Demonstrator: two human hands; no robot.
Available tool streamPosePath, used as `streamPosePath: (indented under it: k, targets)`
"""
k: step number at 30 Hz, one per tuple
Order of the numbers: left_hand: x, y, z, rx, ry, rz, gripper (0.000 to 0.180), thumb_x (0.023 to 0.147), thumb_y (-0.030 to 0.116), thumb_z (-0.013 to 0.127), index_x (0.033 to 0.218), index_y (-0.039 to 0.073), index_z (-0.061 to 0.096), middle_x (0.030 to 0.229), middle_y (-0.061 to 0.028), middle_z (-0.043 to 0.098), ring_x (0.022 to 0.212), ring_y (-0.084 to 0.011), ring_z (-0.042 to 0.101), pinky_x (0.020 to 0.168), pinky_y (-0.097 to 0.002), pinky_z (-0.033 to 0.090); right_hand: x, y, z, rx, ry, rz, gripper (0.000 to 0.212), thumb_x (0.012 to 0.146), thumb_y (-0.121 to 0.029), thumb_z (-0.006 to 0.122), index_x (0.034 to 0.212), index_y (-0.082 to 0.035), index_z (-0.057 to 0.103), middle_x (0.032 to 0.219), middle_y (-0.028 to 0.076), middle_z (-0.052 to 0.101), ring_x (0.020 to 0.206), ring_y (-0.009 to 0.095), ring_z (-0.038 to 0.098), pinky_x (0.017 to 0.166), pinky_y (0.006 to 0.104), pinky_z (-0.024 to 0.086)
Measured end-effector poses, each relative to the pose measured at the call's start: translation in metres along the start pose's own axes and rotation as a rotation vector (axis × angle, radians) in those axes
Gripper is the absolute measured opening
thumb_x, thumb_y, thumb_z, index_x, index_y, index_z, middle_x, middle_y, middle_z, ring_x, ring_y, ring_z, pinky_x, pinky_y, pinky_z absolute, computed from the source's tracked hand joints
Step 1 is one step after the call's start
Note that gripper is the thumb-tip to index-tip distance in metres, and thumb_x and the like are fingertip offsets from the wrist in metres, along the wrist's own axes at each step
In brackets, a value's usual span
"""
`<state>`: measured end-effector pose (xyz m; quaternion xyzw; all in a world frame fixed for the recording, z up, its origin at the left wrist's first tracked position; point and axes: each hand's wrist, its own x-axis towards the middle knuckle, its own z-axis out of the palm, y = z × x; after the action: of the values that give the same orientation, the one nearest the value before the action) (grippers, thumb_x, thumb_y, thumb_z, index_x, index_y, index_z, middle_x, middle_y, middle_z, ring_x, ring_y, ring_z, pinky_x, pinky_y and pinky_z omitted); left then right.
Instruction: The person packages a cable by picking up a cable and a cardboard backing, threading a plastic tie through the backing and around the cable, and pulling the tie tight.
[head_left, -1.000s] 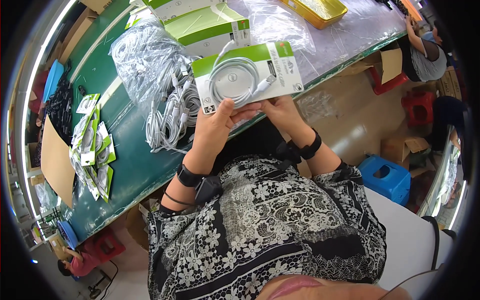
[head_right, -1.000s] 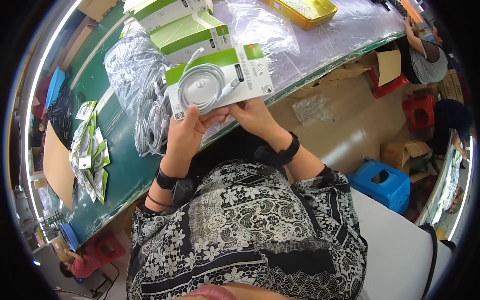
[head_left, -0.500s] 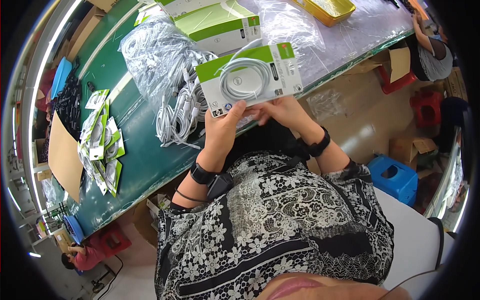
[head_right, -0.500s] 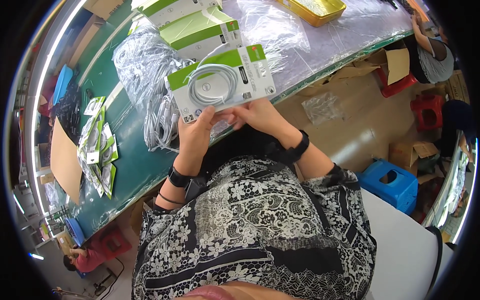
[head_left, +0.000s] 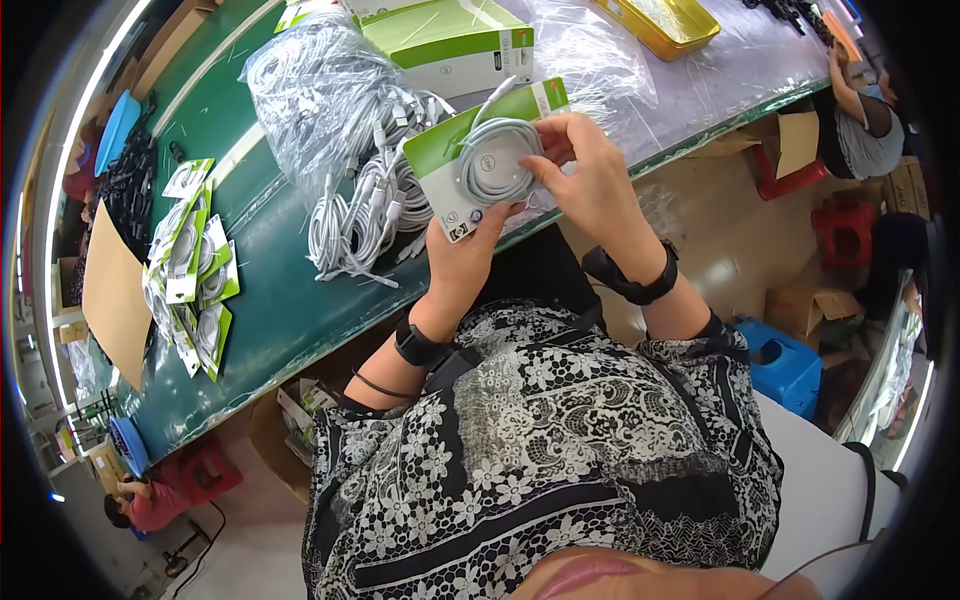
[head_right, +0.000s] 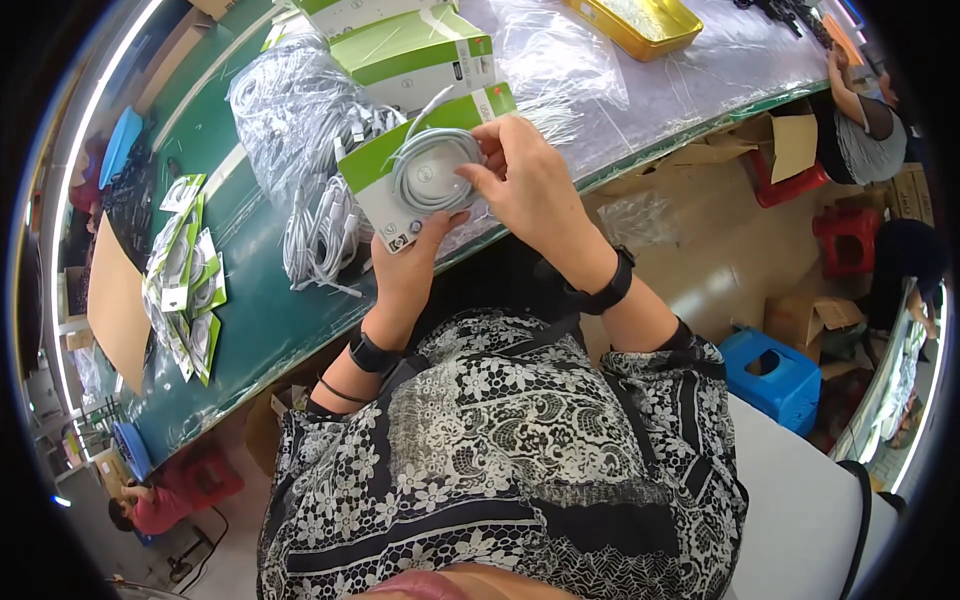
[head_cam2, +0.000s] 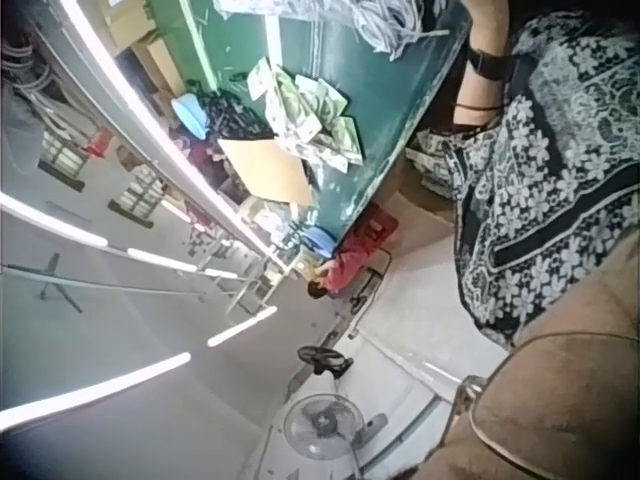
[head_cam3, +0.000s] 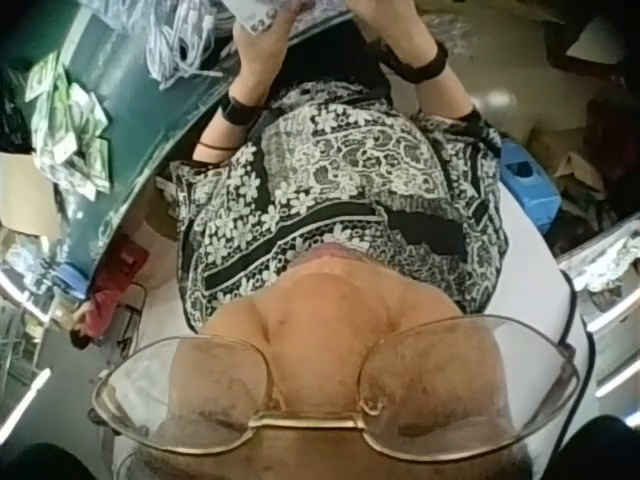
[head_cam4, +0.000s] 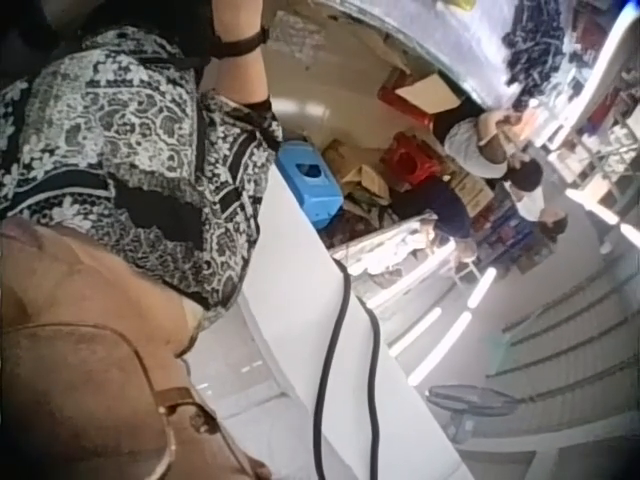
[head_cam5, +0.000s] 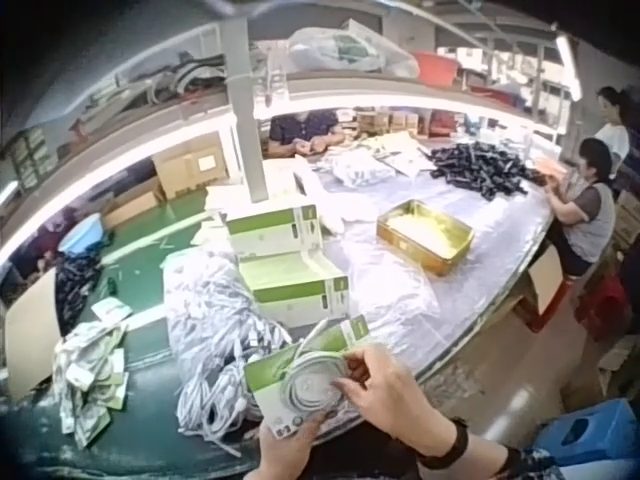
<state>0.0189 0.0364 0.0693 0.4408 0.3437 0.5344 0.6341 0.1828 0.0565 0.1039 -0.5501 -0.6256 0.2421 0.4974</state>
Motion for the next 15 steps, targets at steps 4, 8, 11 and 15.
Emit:
streamPosePath:
  k: [4,8,11,15]
  targets:
    - [0.001,-0.005,-0.006,0.094,-0.012,0.083,0.026,0.087,-0.002,0.06,0.113,-0.006,0.055,0.103,-0.0112,0.065,0.09,-0.0172,0.064,0.079,-0.0275,0.052,0.004,0.004,0.003,0.003,-0.051,0.036,0.018,0.08,-0.01,0.069,0.093,0.0,0.061,0.084,0.01,0.065,0.074,0.018,0.063,0.07,0.0298,0.051]
    - [0.002,-0.006,-0.009,0.164,-0.039,0.092,0.025,0.086,-0.002,0.061,0.111,-0.005,0.057,0.099,-0.0097,0.066,0.089,-0.0146,0.064,0.077,-0.0252,0.051,0.005,0.004,0.002,-0.031,-0.094,0.048,0.018,0.082,-0.013,0.067,0.091,0.002,0.061,0.081,0.01,0.066,0.072,0.018,0.063,0.068,0.0298,0.051]
    - [0.002,-0.007,-0.008,0.15,-0.022,0.085,0.023,0.086,-0.002,0.062,0.109,-0.004,0.059,0.097,-0.0084,0.067,0.088,-0.0134,0.065,0.075,-0.0243,0.05,0.007,0.003,0.0,-0.061,-0.114,0.053,0.018,0.083,-0.015,0.066,0.089,0.002,0.061,0.078,0.01,0.066,0.069,0.018,0.063,0.066,0.0298,0.051]
    - [0.004,-0.014,-0.01,0.26,0.032,0.151,0.023,0.085,-0.002,0.063,0.107,-0.004,0.059,0.096,-0.0077,0.067,0.087,-0.0132,0.065,0.075,-0.0242,0.051,0.008,0.005,-0.001,-0.084,-0.148,0.085,0.02,0.084,-0.017,0.066,0.086,0.002,0.061,0.074,0.01,0.065,0.066,0.016,0.062,0.062,0.0295,0.05]
